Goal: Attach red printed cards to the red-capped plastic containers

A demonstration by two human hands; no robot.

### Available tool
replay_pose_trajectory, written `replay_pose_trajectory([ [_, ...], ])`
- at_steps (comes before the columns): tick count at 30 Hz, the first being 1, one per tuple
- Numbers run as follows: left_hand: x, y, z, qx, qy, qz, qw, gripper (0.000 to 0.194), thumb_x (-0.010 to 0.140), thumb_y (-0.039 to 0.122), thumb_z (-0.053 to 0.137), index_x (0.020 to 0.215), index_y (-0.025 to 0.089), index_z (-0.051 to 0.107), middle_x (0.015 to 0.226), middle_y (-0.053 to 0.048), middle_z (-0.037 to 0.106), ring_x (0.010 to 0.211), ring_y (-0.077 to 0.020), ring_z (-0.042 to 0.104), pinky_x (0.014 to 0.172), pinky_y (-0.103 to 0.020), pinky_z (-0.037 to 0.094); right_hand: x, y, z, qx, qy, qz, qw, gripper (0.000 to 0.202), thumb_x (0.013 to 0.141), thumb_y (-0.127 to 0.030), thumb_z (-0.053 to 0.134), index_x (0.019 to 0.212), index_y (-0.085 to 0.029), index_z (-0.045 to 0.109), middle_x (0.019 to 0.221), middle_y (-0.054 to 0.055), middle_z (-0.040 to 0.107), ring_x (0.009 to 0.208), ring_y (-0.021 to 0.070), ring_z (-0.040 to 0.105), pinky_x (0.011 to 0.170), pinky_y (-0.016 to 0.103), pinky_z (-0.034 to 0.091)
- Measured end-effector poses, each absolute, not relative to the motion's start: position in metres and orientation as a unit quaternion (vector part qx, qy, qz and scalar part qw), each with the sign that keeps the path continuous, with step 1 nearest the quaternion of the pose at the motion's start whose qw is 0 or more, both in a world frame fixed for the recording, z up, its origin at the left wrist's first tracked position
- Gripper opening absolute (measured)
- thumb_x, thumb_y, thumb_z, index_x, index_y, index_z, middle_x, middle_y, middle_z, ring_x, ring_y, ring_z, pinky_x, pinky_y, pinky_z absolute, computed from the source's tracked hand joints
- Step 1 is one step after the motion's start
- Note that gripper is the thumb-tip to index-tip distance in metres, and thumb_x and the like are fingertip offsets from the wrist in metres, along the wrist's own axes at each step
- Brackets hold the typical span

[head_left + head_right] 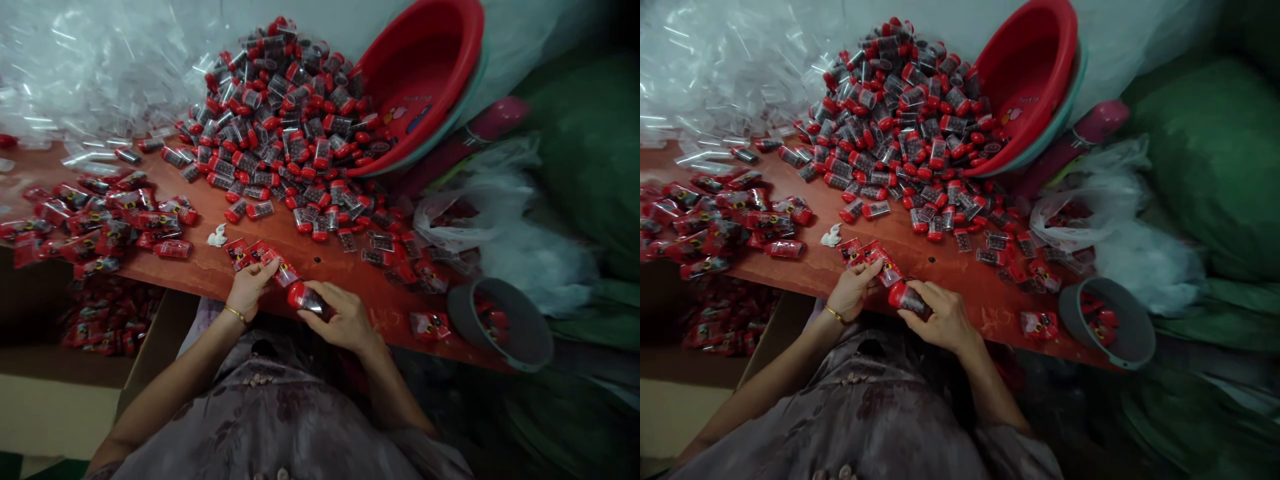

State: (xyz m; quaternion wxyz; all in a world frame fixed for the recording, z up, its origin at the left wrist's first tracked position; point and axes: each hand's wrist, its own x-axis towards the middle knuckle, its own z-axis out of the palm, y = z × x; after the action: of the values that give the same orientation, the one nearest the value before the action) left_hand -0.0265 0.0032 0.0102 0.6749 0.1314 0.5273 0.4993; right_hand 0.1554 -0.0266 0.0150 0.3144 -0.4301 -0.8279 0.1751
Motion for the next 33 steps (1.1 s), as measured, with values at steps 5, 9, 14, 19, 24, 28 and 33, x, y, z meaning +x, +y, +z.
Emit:
replay_pose_trajectory([
  [5,-0.023,0.0,0.013,0.149,0.517,0.509,0.673,0.045,0.038,0.042,0.087,0.06,0.012,0.063,0.06,0.0,0.066,0.052,-0.0093,0.058,0.055,-0.022,0.046,0.147,-0.017,0.009,-0.45,-0.819,0.188,0.303,0.031,0.077,-0.031,0.063,0.106,-0.02,0.059,0.089,0.007,0.07,0.078,0.0196,0.067,0.07,0.031,0.054],
  [9,-0.02,0.0,0.011,0.145,0.489,0.534,0.674,0.046,0.04,0.042,0.086,0.069,0.012,0.066,0.066,-0.001,0.068,0.055,-0.0088,0.059,0.058,-0.021,0.047,0.142,-0.013,-0.002,-0.467,-0.799,0.18,0.332,0.029,0.077,-0.03,0.064,0.104,-0.019,0.059,0.089,0.006,0.069,0.078,0.0196,0.066,0.071,0.031,0.054],
  [14,-0.013,0.0,0.006,0.149,0.475,0.534,0.684,0.047,0.036,0.031,0.089,0.073,0.014,0.066,0.067,0.0,0.069,0.059,-0.0089,0.06,0.06,-0.02,0.047,0.129,-0.011,-0.005,-0.502,-0.78,0.154,0.341,0.024,0.079,-0.03,0.06,0.1,-0.021,0.06,0.086,0.006,0.068,0.076,0.0192,0.065,0.07,0.03,0.053],
  [19,-0.01,0.001,0.003,0.165,0.479,0.532,0.678,0.042,0.04,0.035,0.087,0.068,0.012,0.065,0.054,0.003,0.061,0.047,-0.005,0.05,0.049,-0.018,0.04,0.112,-0.004,-0.004,-0.551,-0.74,0.144,0.359,0.026,0.081,-0.025,0.055,0.105,-0.019,0.06,0.089,0.008,0.067,0.082,0.0207,0.064,0.075,0.033,0.053],
  [24,-0.023,0.008,0.006,0.162,0.475,0.545,0.671,0.04,0.045,0.038,0.085,0.064,0.012,0.062,0.051,0.004,0.058,0.041,-0.0032,0.044,0.042,-0.018,0.034,0.108,-0.004,-0.01,-0.527,-0.663,0.326,0.42,0.038,0.075,-0.032,0.065,0.111,-0.022,0.057,0.103,0.007,0.067,0.089,0.0194,0.064,0.077,0.032,0.053],
  [28,-0.03,0.014,0.008,0.129,0.478,0.555,0.668,0.043,0.041,0.033,0.087,0.071,0.012,0.065,0.069,-0.002,0.069,0.061,-0.0125,0.062,0.063,-0.025,0.049,0.109,-0.009,-0.014,-0.532,-0.534,0.485,0.443,0.022,0.081,-0.036,0.055,0.096,-0.02,0.057,0.072,-0.001,0.065,0.048,0.0093,0.057,0.049,0.023,0.049],
  [33,-0.028,0.014,0.006,0.156,0.471,0.553,0.669,0.039,0.044,0.034,0.085,0.068,0.011,0.065,0.066,-0.003,0.067,0.06,-0.012,0.061,0.067,-0.026,0.049,0.104,-0.009,-0.007,-0.531,-0.48,0.514,0.473,0.018,0.079,-0.036,0.058,0.077,-0.019,0.054,0.048,-0.008,0.052,0.035,0.0061,0.046,0.04,0.019,0.04],
])
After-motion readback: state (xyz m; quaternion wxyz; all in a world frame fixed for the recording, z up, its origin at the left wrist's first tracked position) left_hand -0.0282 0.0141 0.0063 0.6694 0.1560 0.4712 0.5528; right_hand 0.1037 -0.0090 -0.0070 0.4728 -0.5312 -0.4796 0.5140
